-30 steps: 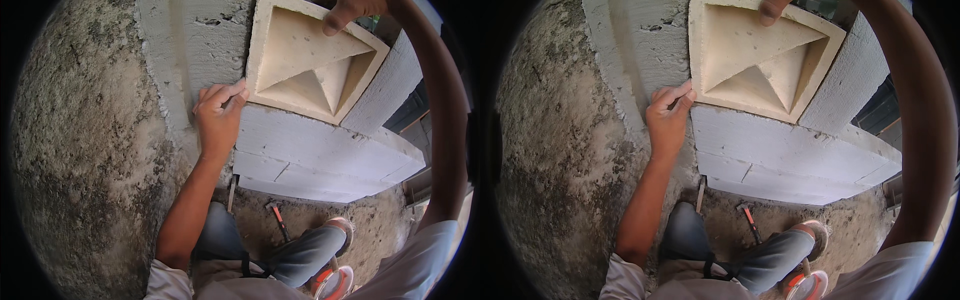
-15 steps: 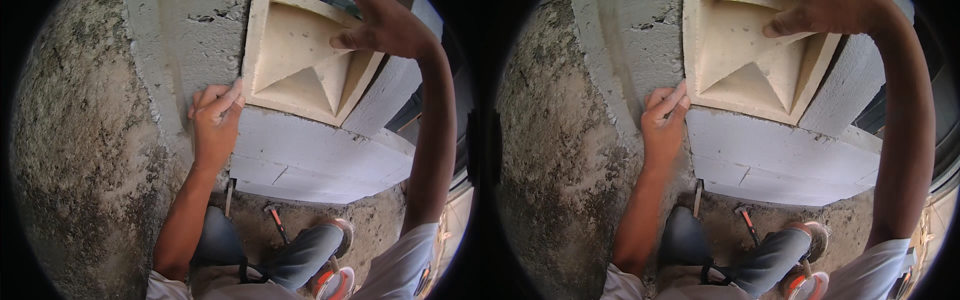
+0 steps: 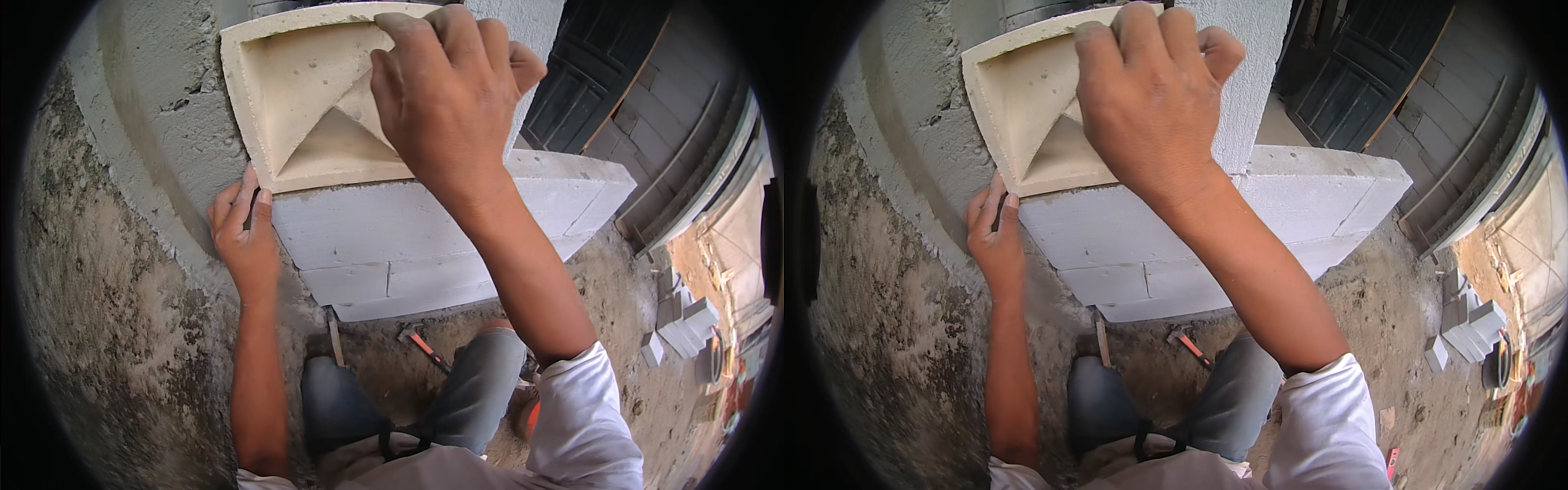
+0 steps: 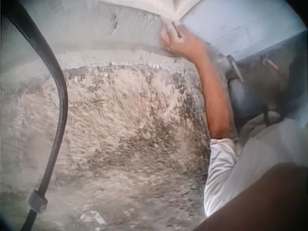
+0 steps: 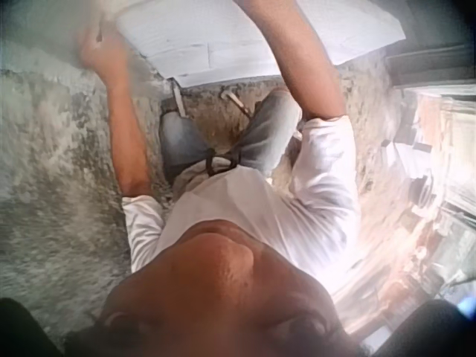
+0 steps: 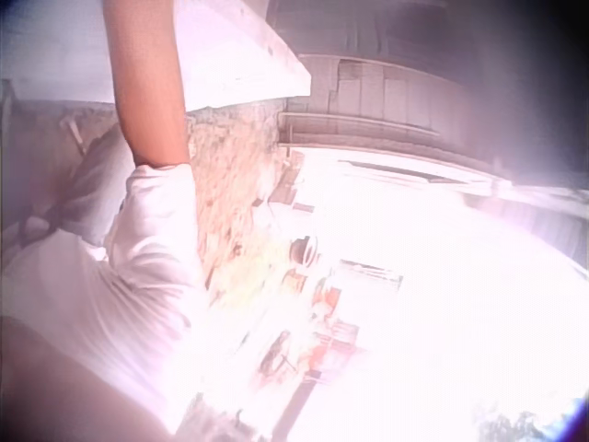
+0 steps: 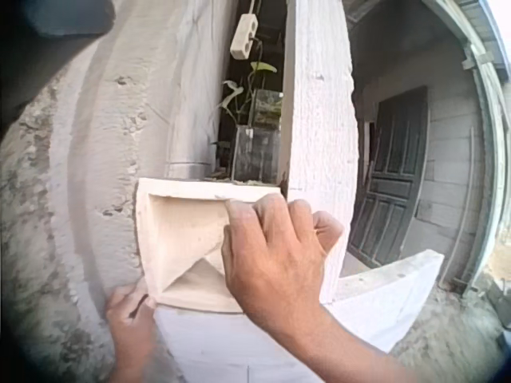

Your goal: The person installs a square decorative tile with a geometric pattern onto a white block wall. They apply cement mortar to the wall using a trowel, position the tile, and press it into place. The person repeatedly adjusts the tile and applies more mortar to the edges to secure it.

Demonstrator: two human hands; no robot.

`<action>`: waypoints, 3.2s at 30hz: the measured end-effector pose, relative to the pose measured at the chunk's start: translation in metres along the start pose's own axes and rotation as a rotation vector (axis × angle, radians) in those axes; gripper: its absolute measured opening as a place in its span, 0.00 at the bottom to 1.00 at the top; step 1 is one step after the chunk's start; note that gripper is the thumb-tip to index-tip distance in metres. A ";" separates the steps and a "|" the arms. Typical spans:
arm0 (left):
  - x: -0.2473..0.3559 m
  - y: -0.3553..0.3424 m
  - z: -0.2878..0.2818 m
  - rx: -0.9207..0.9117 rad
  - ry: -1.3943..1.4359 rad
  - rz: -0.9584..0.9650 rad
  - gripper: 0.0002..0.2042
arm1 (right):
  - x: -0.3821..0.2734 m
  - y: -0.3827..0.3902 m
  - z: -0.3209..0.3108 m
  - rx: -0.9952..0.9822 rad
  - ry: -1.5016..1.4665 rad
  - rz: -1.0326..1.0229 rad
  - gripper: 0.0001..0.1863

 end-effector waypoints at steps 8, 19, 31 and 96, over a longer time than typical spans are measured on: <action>-0.005 0.003 0.001 -0.028 -0.014 -0.032 0.18 | -0.031 0.061 -0.012 -0.350 -0.187 0.386 0.12; -0.008 0.003 -0.001 -0.016 0.036 -0.055 0.17 | -0.039 0.131 -0.010 -0.589 -0.290 0.582 0.31; 0.111 -0.047 -0.035 0.308 -0.087 0.279 0.19 | -0.042 0.148 -0.029 -0.631 -0.264 0.404 0.33; 0.168 -0.099 0.028 0.209 -0.365 0.931 0.17 | -0.011 0.171 -0.013 -0.158 -0.495 0.688 0.15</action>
Point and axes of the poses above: each hand's wrist, its own y-axis away from the middle knuckle, its own z-axis out of the palm, x = y × z, the point moved 8 cm from there along -y, towards the middle knuckle, and after that the axes turned 7 degrees about -z, right-handed, at the moved point
